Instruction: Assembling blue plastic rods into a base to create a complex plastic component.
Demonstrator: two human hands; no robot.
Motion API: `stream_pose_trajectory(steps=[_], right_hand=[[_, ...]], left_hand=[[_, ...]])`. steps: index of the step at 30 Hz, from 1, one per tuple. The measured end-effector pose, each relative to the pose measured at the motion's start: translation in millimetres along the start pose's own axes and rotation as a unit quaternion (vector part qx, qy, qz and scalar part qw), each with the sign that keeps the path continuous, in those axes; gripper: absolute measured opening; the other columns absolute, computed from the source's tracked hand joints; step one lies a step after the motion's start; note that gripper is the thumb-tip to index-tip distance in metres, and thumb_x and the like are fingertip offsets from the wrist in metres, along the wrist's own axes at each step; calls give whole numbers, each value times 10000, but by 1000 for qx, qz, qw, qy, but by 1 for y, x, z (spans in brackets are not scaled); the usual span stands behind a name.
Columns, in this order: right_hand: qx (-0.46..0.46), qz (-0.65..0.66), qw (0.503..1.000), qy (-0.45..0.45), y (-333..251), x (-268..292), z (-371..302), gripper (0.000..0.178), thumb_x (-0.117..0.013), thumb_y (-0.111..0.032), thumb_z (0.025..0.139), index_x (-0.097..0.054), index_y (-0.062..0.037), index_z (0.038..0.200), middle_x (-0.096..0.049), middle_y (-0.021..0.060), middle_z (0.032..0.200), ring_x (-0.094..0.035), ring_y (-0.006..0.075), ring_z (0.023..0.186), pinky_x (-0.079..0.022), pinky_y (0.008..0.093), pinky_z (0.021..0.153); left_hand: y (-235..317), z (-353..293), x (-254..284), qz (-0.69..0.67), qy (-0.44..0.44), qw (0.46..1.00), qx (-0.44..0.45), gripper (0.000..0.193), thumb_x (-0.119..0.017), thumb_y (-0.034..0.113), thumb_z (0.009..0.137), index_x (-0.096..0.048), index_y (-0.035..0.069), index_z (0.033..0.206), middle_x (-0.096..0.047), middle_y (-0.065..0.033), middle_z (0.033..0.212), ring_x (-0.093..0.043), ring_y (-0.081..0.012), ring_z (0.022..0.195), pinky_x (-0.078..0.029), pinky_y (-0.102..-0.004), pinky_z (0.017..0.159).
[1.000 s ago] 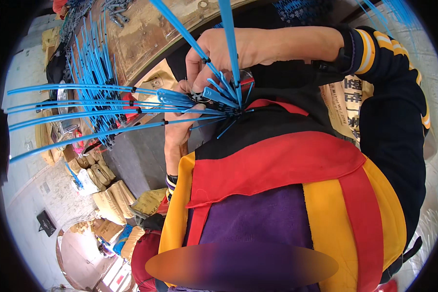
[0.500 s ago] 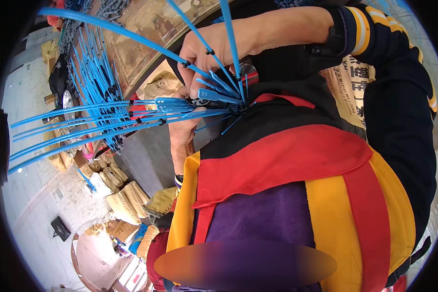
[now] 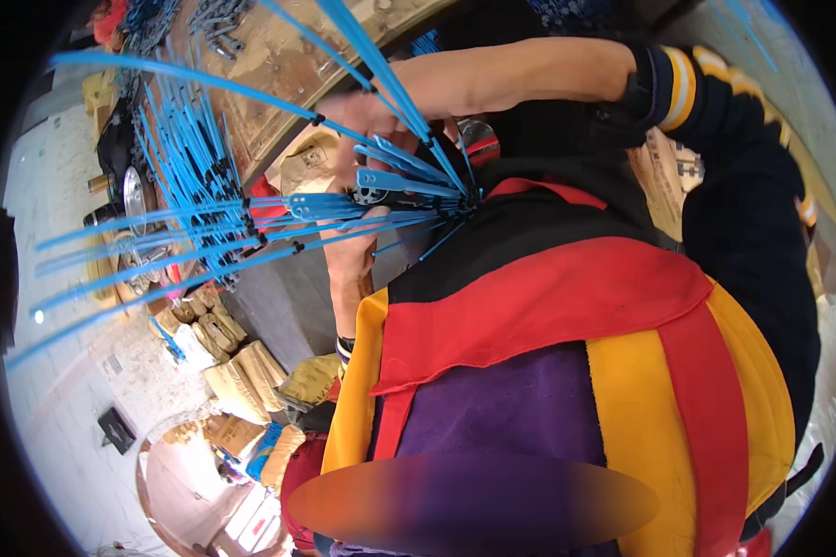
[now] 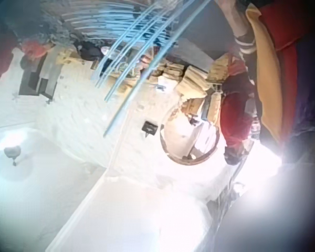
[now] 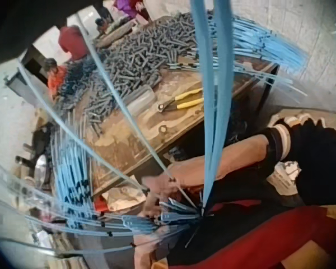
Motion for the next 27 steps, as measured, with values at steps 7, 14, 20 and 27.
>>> stream_pose_trajectory(steps=[7, 14, 20, 27], right_hand=[[180, -14, 974, 136, 18, -18, -25, 351, -765, -207, 784, -651, -83, 1092, -638, 39, 934, -609, 125, 844, -485, 273, 729], [233, -199, 912, 272, 12, -33, -43, 293, -743, -90, 778, -598, -51, 1029, -587, 27, 906, -585, 139, 851, -466, 273, 753], [308, -222, 887, 262, 11, -50, -45, 283, -784, -100, 749, -609, -64, 968, -582, 26, 855, -583, 138, 781, -460, 273, 692], [280, -197, 900, 270, 15, -50, -44, 280, -786, -107, 756, -613, -69, 974, -584, 23, 842, -585, 143, 769, -457, 266, 668]], left_hand=[[-5, 3, -1, 17, 59, 997, 41, 270, -724, 4, 749, -643, -7, 1006, -664, -38, 893, -609, -103, 811, -494, -248, 728], [19, 4, -12, -4, -45, 996, 73, 370, -769, 83, 730, -650, -17, 1066, -665, -104, 1001, -624, -151, 911, -496, -284, 791], [-4, 26, 40, -42, -224, 965, 132, 345, -784, 99, 722, -674, -28, 1024, -639, -133, 1035, -608, -193, 952, -479, -306, 817], [-20, 35, 21, -69, -284, 954, 70, 235, -785, 52, 698, -652, -33, 872, -634, -124, 983, -610, -186, 913, -478, -285, 778]])
Point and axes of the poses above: each hand's wrist, its own z-axis towards the middle knuckle, its own x-axis out of the back of the hand, y = z × x, the point moved 5 cm from there along z, towards the middle knuckle
